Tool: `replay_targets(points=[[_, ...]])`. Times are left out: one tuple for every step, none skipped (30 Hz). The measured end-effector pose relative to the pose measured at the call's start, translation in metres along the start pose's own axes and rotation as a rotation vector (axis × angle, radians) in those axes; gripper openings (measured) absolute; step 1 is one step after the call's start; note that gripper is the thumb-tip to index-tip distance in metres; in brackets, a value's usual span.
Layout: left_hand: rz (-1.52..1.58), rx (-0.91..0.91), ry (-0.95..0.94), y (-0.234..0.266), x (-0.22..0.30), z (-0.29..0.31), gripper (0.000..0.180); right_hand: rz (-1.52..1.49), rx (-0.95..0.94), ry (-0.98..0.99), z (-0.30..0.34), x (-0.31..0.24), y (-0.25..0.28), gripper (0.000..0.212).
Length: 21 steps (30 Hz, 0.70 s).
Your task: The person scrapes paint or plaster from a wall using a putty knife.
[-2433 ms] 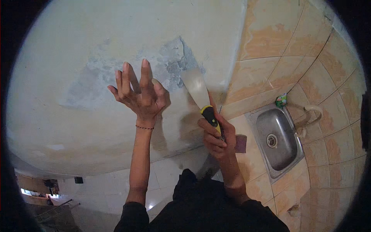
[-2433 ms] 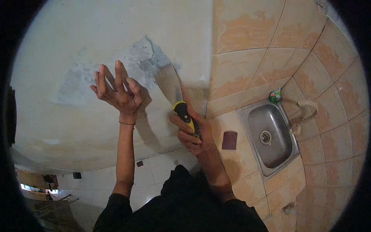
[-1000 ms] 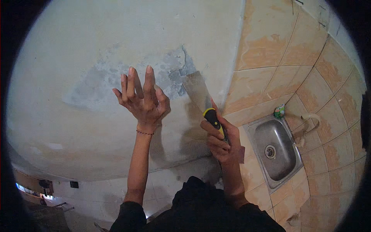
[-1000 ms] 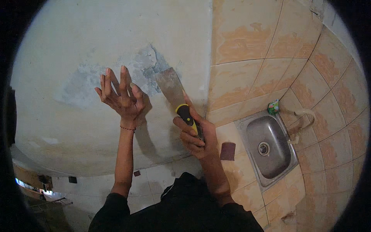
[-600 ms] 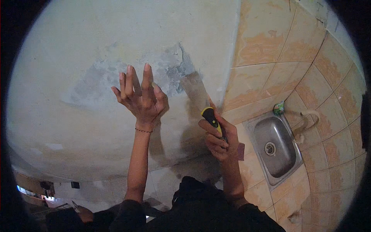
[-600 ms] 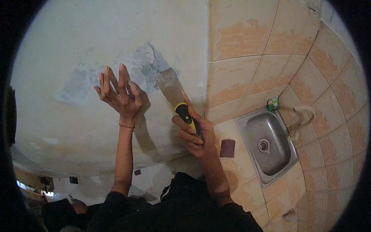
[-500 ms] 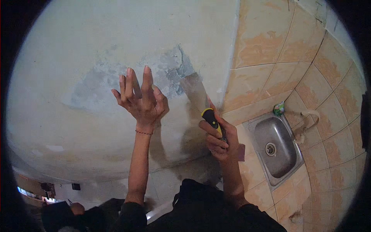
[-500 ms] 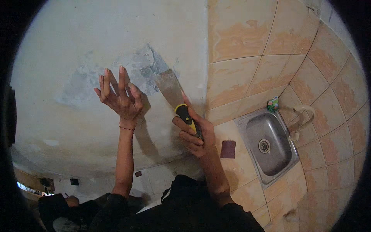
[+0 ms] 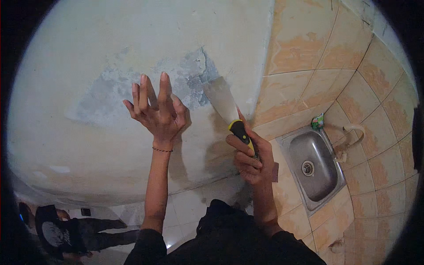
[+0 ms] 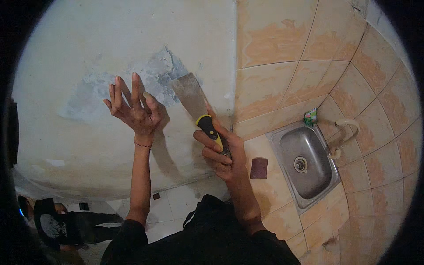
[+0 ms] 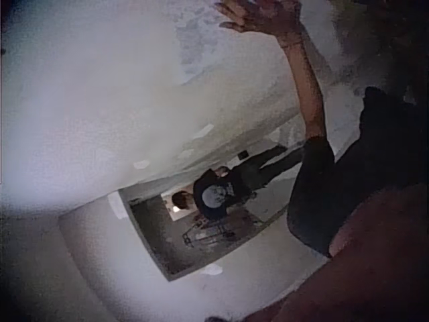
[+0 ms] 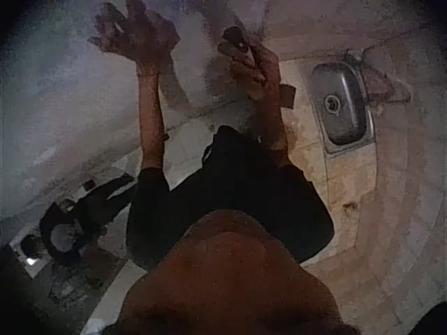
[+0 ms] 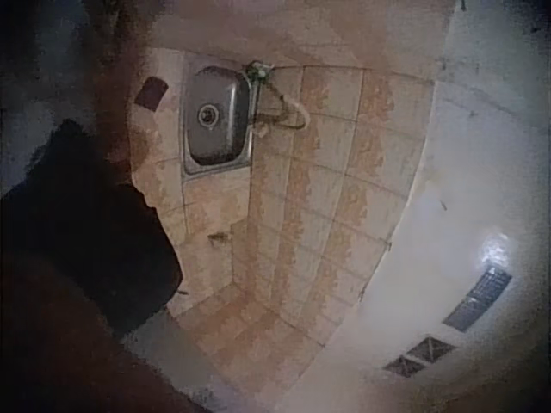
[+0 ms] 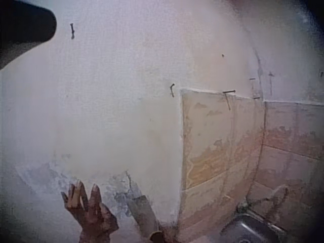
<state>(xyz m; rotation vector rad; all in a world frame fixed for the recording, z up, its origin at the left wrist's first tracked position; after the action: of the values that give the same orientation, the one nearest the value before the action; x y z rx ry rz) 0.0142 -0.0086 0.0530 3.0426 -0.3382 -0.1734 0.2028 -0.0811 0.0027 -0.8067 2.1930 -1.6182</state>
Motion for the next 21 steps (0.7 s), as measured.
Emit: replay_targets(points=[[0.000,0.002,0.011,0.001,-0.001,0.000,0.057,-0.001,0.000,0.001,-0.001,0.000,0.001,0.044],[0.001,0.001,0.013,0.001,0.000,-0.001,0.057,0.021,-0.018,-0.006,-0.001,-0.003,0.003,0.043],[0.003,-0.002,0.009,0.001,0.001,-0.002,0.057,0.042,-0.035,-0.014,-0.002,-0.004,0.004,0.042],[0.005,-0.005,0.004,0.001,0.001,-0.002,0.058,0.043,-0.033,-0.014,-0.003,-0.005,0.003,0.042],[0.003,-0.007,0.007,0.000,0.002,-0.002,0.058,0.042,-0.051,-0.020,-0.006,-0.005,0.001,0.041],[0.010,0.003,0.004,-0.001,0.002,-0.002,0.057,0.041,-0.070,-0.026,-0.006,-0.004,0.000,0.040],[0.017,0.013,0.001,-0.001,0.003,-0.002,0.057,0.040,-0.067,-0.029,-0.004,-0.003,0.000,0.040],[0.014,0.016,0.001,0.000,0.002,-0.001,0.057,0.037,-0.056,-0.025,-0.002,-0.002,0.002,0.039],[0.020,0.014,0.003,0.000,0.000,0.000,0.057,0.034,-0.045,-0.021,-0.002,-0.001,0.003,0.038],[0.026,0.012,0.005,0.000,-0.002,0.001,0.057,0.037,-0.048,-0.024,-0.004,0.000,0.006,0.038],[0.024,0.014,0.009,0.001,0.000,0.001,0.057,0.040,-0.056,-0.014,-0.005,0.000,0.007,0.039],[0.014,0.007,0.018,0.000,0.001,0.000,0.056,0.044,-0.064,-0.005,-0.006,0.000,0.007,0.040],[0.005,0.001,0.027,0.000,0.001,0.000,0.055,0.048,-0.061,-0.008,-0.008,0.000,0.004,0.040],[0.004,0.002,0.031,0.000,0.002,-0.001,0.055,0.096,-0.065,0.012,-0.013,0.001,-0.006,0.043],[0.014,0.003,0.024,0.000,0.002,-0.003,0.055,0.145,-0.069,0.033,-0.015,0.001,-0.013,0.046],[0.025,0.005,0.016,0.002,0.004,-0.004,0.054,0.149,-0.067,0.030,-0.012,0.002,-0.014,0.046],[0.021,0.011,0.018,0.002,0.002,-0.003,0.054,0.250,-0.041,0.071,-0.010,0.002,-0.011,0.048],[0.016,0.016,0.017,0.001,0.000,-0.001,0.054,0.351,-0.016,0.112,-0.008,0.002,-0.008,0.051],[0.010,0.021,0.016,0.000,-0.001,0.000,0.055,0.355,-0.020,0.107,-0.004,0.003,-0.004,0.051],[0.003,0.029,0.022,0.001,-0.001,0.001,0.055,0.531,-0.006,0.204,0.002,-0.001,-0.002,0.051],[0.005,0.020,0.027,0.000,-0.001,0.001,0.055,0.707,0.006,0.302,0.007,-0.005,-0.002,0.052]])
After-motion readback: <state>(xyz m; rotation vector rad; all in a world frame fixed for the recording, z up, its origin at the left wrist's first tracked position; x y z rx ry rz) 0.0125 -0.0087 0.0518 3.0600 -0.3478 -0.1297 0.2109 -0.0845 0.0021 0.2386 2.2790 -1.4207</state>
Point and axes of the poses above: each hand's wrist, its own z-axis away from the middle knuckle, its own y-axis out of the back of the hand, x = y × z, the point moved 4 cm from there along -z, towards the middle knuckle, and after that the axes turned 2 degrees about z, right-handed, at the moved point
